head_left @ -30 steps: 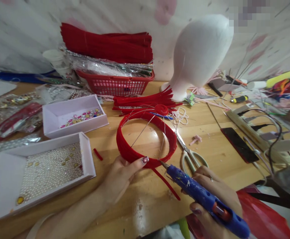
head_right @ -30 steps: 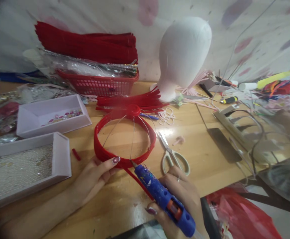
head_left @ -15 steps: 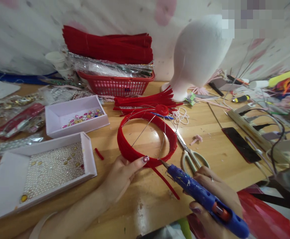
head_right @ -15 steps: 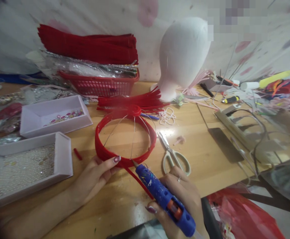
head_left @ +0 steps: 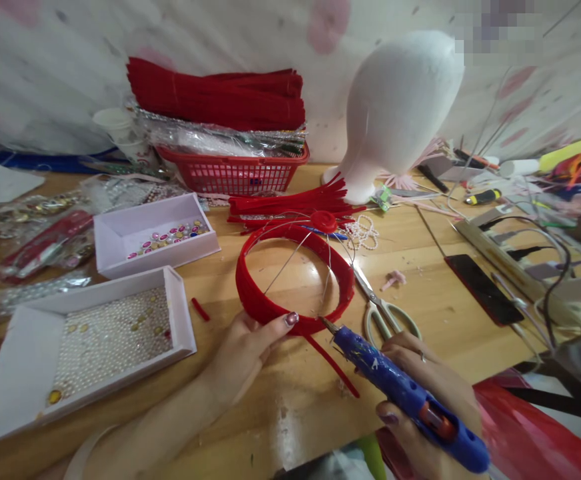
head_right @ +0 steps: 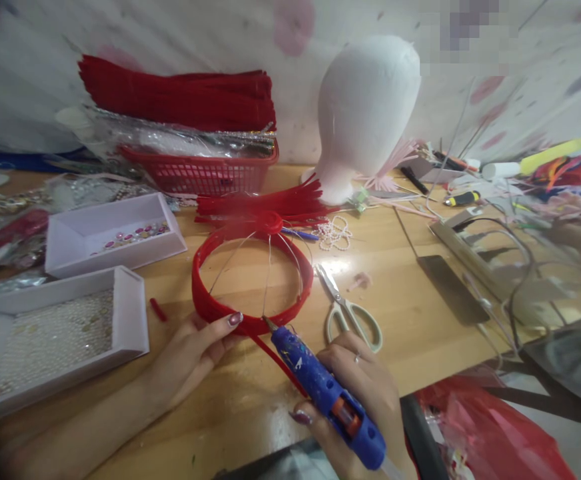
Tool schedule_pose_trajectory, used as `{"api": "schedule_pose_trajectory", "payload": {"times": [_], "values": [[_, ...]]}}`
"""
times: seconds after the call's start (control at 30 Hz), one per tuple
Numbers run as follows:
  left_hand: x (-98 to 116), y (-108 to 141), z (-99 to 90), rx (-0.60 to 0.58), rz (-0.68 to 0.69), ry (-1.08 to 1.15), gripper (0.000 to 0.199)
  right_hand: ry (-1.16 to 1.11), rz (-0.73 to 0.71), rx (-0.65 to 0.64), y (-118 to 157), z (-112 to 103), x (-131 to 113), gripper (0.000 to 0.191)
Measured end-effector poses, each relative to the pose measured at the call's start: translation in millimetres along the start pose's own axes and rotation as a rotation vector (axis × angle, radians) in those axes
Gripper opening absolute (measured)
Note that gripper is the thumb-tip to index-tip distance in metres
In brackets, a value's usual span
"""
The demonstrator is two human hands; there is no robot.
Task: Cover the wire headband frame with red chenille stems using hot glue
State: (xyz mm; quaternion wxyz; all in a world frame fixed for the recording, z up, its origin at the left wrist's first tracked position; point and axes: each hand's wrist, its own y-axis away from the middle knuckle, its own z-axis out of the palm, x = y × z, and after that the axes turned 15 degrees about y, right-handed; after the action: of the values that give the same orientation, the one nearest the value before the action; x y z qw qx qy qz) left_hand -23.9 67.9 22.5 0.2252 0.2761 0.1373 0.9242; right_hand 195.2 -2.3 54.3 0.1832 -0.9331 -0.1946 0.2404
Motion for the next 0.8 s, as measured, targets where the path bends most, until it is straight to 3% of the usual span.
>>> {"api": "schedule_pose_trajectory", "payload": {"times": [0.6,0.8], "values": [[0.2,-0.5,0.5,0.015,-0.013,-0.008,0.049,0.021,-0.029,0.061,-6.0,0.9,0.7,0.016],[-0.9,0.2,-1.2,0.012,-0.023,-0.016,0.038,0.023,-0.005,0.090,-9.4,2.2,-0.6,0.016]]}}
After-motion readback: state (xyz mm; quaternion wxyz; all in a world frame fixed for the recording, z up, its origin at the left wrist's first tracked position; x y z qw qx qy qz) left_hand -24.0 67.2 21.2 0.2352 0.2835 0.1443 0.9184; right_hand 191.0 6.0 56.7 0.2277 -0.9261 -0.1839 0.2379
